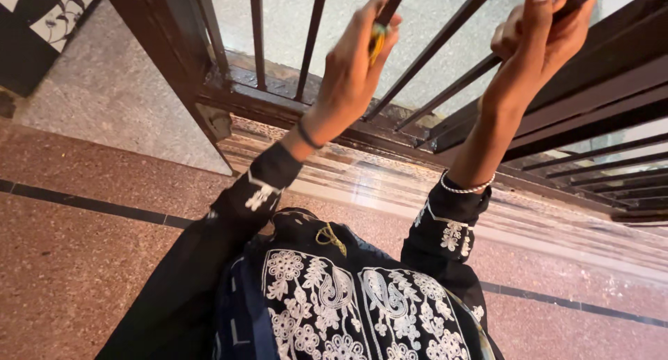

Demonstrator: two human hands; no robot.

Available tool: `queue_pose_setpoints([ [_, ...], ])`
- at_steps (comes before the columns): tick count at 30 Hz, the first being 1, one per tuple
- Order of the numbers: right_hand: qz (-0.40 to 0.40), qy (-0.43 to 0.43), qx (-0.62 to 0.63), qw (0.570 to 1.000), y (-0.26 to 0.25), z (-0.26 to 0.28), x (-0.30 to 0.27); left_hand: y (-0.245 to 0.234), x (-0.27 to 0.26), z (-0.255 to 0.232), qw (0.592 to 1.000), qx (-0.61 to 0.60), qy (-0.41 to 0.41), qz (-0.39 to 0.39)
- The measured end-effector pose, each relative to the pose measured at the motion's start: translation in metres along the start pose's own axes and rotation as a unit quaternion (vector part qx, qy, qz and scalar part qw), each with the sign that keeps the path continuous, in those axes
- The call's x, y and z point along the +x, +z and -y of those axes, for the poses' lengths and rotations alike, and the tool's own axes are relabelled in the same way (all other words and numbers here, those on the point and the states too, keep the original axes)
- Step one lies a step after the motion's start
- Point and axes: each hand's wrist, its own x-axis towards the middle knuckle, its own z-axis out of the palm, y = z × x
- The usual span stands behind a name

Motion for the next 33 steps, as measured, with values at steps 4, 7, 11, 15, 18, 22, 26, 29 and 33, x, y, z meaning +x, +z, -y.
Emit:
queue_pose_setpoints([
  [4,0.005,0.018,0.014,1.000,-0.002,0.000,0.001,0.001,0.068,-0.026,0.991,0.014,0.113,-0.073],
  [7,-0.001,0.038,0.029,0.999,-0.005,-0.001,-0.001,0.005,0.092,-0.046,0.984,0.005,0.128,-0.123],
  [11,0.006,0.040,0.058,0.998,-0.001,-0.001,0.002,0.002,0.091,-0.064,0.993,-0.018,0.059,-0.104],
  [15,0.017,0.061,0.102,0.993,-0.004,0.001,0.000,0.007,0.082,-0.055,0.994,0.014,0.032,-0.101],
  [18,0.033,0.073,0.133,0.988,-0.005,0.002,0.004,0.011,0.055,-0.039,0.994,0.051,-0.012,-0.097],
  [22,0.071,0.078,0.157,0.982,-0.012,0.003,0.005,0.014,-0.016,-0.003,0.984,0.133,-0.071,-0.095],
  [26,0.106,0.066,0.154,0.980,-0.021,-0.001,0.007,0.016,-0.092,0.038,0.977,0.173,-0.110,-0.059],
  [29,0.106,0.063,0.156,0.980,-0.019,-0.001,0.007,0.013,-0.115,0.043,0.985,0.133,-0.098,-0.057],
  [33,0.086,0.067,0.152,0.982,-0.016,-0.002,0.004,0.014,-0.108,0.051,0.970,0.102,-0.220,0.019],
])
